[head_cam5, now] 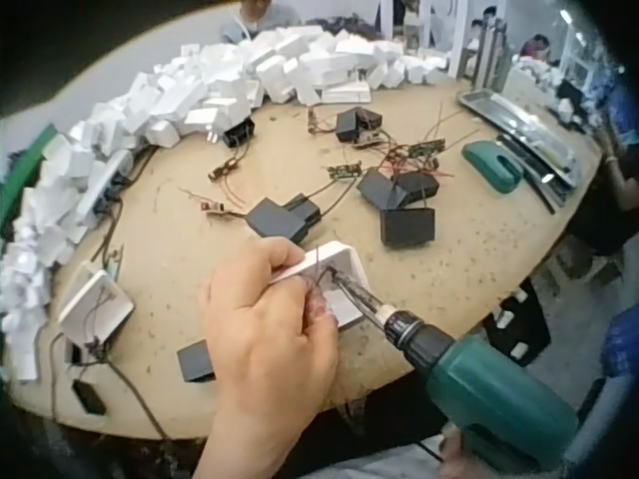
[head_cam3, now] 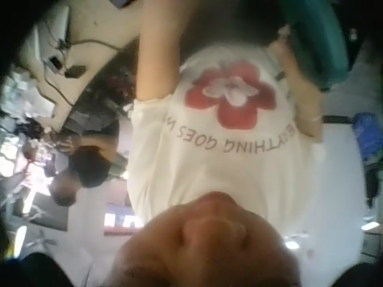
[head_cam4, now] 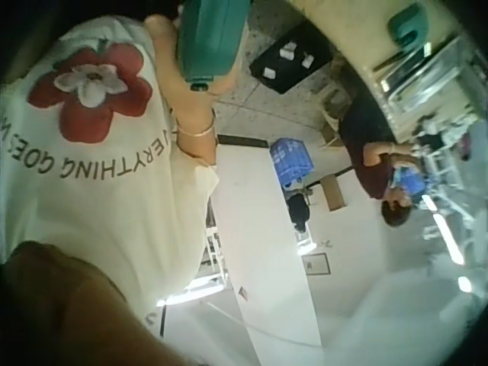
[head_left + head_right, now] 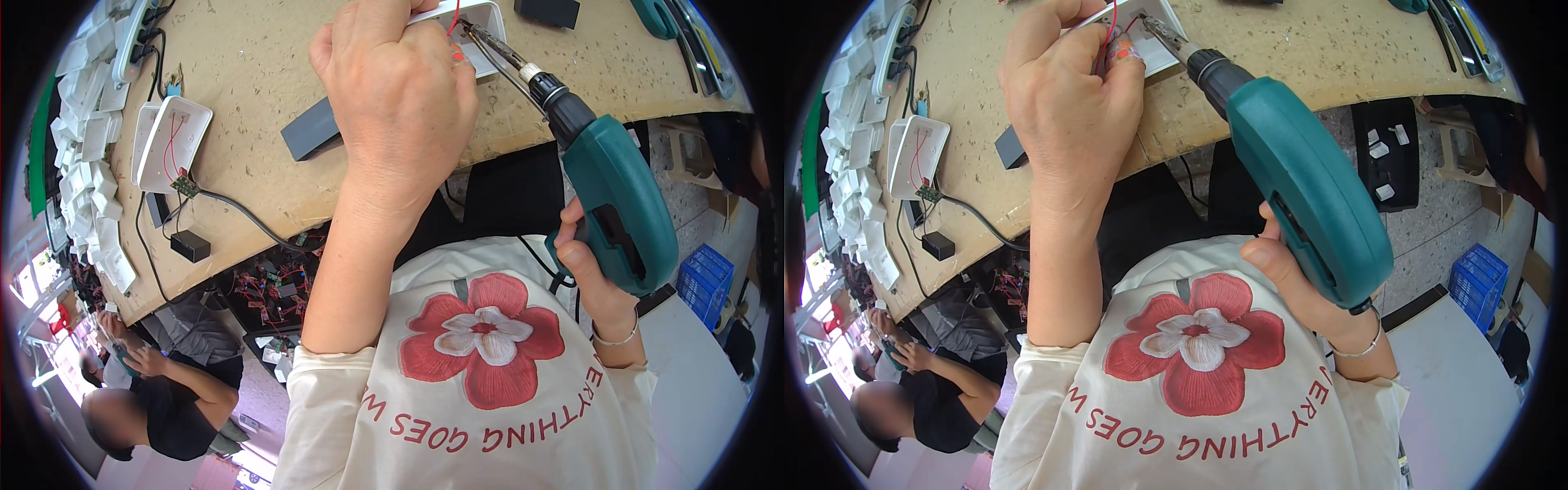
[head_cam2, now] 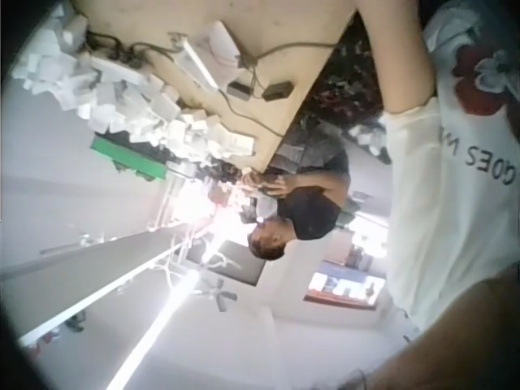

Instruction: Soldering electrical wires inside a small plastic enclosure using a soldering gun.

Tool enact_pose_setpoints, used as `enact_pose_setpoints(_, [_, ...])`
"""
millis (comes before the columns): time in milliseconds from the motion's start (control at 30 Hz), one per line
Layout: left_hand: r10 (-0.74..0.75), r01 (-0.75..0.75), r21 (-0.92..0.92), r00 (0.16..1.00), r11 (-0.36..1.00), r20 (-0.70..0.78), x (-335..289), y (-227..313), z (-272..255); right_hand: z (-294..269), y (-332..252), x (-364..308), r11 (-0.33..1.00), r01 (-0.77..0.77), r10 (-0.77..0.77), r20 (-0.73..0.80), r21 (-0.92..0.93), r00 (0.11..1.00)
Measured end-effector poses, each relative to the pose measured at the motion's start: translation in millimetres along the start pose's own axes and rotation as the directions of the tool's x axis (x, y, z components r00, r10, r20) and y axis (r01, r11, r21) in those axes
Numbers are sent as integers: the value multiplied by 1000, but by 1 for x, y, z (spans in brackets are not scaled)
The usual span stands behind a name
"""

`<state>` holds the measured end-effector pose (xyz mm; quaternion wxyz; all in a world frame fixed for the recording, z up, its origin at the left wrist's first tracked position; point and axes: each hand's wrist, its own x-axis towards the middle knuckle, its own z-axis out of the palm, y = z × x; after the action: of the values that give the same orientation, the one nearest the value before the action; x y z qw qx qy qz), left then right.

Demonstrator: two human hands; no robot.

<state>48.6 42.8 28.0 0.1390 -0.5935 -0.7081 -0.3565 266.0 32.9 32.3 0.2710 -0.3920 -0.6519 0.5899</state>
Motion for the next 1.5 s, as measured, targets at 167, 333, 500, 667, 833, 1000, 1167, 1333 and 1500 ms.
enact_pose_setpoints(167, [-6, 7, -17, 1000, 1000, 13, -1, 0, 0, -2, 1, -1, 1000, 12, -12, -5, -3, 1000])
enact_pose_setpoints(333, [-7, 7, -12, 1000, 1000, 13, 1, 1, -1, 1, -4, 2, 998, 60, -60, -10, 12, 998])
enact_pose_setpoints(500, [4, -4, 7, 1000, 1000, 17, 0, 2, -1, -1, 4, -1, 993, 104, -106, -31, -49, 994])
enact_pose_setpoints(667, [-2, 2, 0, 1000, 1000, 11, 0, 1, 0, -1, 5, 1, 987, 149, -151, -35, -56, 988])
enact_pose_setpoints(833, [-5, 5, -1, 1000, 1000, 20, 0, 1, 0, -4, 4, 2, 987, 120, -113, 65, -109, 991])
enact_pose_setpoints(1000, [-1, 1, -4, 1000, 1000, 10, 1, 0, 0, -7, 4, 2, 989, 111, -100, 111, -102, 989])
enact_pose_setpoints(1167, [23, -23, 11, 1000, 1000, 3, 0, 0, 1, 1, -4, 3, 998, 59, -59, 5, 7, 998])
enact_pose_setpoints(1333, [16, -16, 9, 1000, 1000, 9, 0, -1, 0, 3, -5, 3, 999, 45, -45, -5, 18, 999])
enact_pose_setpoints(1500, [-1, 1, -10, 1000, 1000, 5, 0, 0, 1, -3, 0, 3, 996, 67, -64, 53, -63, 997])
